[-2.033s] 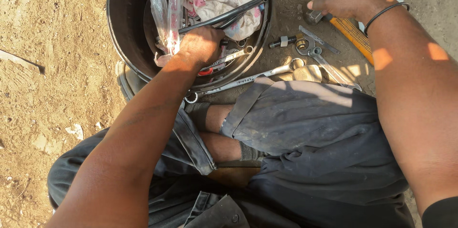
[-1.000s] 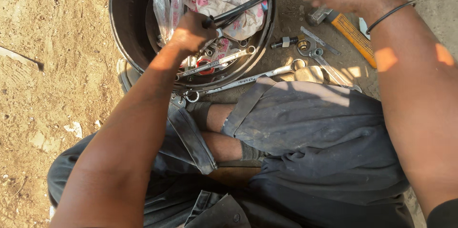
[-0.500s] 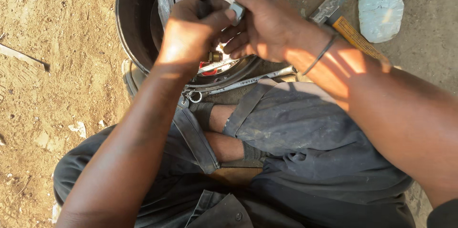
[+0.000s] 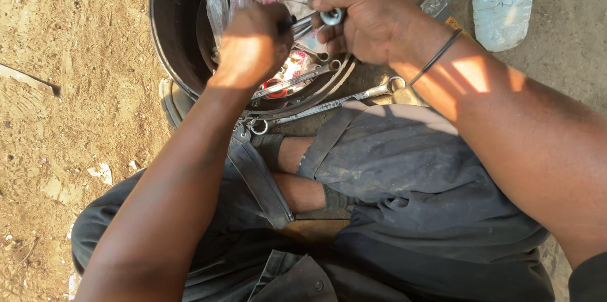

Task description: The person sits on the ground and assembles a plumbing connection by hand-tightening a brass fitting onto a black pipe. They then use a wrench to tighten the connection further.

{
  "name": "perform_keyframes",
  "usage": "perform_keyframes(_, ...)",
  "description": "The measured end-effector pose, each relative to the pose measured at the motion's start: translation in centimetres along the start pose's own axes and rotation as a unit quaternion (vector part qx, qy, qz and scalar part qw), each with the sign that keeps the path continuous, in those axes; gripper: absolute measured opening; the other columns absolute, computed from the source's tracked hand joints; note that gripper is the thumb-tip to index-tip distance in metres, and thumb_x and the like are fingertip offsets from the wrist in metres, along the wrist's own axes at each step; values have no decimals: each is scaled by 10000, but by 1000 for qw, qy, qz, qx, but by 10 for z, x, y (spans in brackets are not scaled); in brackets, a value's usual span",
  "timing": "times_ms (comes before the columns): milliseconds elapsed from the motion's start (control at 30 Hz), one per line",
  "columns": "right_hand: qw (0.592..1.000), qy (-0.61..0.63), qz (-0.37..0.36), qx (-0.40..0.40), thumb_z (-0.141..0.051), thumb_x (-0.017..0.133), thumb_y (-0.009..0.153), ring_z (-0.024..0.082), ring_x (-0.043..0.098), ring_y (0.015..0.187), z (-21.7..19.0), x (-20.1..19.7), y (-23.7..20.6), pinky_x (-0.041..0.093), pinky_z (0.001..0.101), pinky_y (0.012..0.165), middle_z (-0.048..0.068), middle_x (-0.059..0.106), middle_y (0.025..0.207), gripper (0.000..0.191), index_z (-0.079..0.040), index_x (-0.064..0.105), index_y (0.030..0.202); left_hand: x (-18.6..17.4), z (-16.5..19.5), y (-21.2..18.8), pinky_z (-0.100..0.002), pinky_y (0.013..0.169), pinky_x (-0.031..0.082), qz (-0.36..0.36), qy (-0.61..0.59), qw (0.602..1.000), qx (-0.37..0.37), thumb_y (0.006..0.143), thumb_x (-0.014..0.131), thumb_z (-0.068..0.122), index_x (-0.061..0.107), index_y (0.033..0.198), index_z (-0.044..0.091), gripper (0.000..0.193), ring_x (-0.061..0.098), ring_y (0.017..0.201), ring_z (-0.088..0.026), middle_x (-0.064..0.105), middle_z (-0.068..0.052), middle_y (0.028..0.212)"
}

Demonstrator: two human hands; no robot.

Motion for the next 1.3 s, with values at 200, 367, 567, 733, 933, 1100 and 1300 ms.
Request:
perform_keyframes(200,1000,-12,12,-2,-202,640,971,178,650,688,-12,-15,-8,520,321,590,116,735,912,159,-66,631,1052,95,-48,7,-495,848,570,-203,174,963,-28,935,539,133,749,1059,71,251,720,968,-391,739,-240,1012)
perform_keyframes(367,999,5,11,-30,-208,638,1002,181,654,730,-28,-29,-17,536,327,646,92,712,951,184,-41,644,1080,128,-62,14,-488,829,586,-244,191,950,-45,917,524,114,732,1080,50,271,731,955,-389,735,-247,1016)
perform_keyframes(567,996,74,40,-39,-117,612,946,220,684,769,-39,-41,-27,621,429,781,48,705,930,80,-78,620,1015,98,-47,17,-489,777,589,-177,186,966,-41,901,569,102,731,1042,34,225,733,892,-402,730,-258,953)
perform_keyframes(733,996,82,-10,-41,-231,631,998,169,616,698,-44,-32,-32,520,331,658,70,677,843,153,-86,659,959,24,-8,14,-475,733,569,-64,-3,997,-49,876,736,219,744,951,52,183,732,823,-377,745,-206,890)
perform_keyframes(933,998,52,24,18,-304,682,922,137,485,534,-4,-9,-13,423,317,512,52,580,695,230,-86,638,863,-48,61,-27,-371,646,510,40,-229,973,-14,906,809,93,705,984,26,147,635,701,-211,672,-111,782)
perform_keyframes(1100,993,97,56,28,-215,659,861,144,470,510,17,7,-6,371,322,472,40,550,646,152,-89,592,809,-73,90,-36,-305,747,592,101,-277,954,57,920,763,51,672,1034,44,147,751,865,-146,709,-63,962)
perform_keyframes(1300,993,109,47,18,-377,601,999,138,551,577,21,26,-8,471,345,502,13,537,739,277,-102,623,972,-71,92,-36,-390,797,589,115,-158,976,97,837,804,12,702,1062,79,256,740,924,-276,694,-95,1043)
Point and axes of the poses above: each hand's wrist, its own y-axis towards the middle knuckle, its own x-axis out of the palm, z = x × y, the point moved 7 cm from there along y, towards the middle knuckle
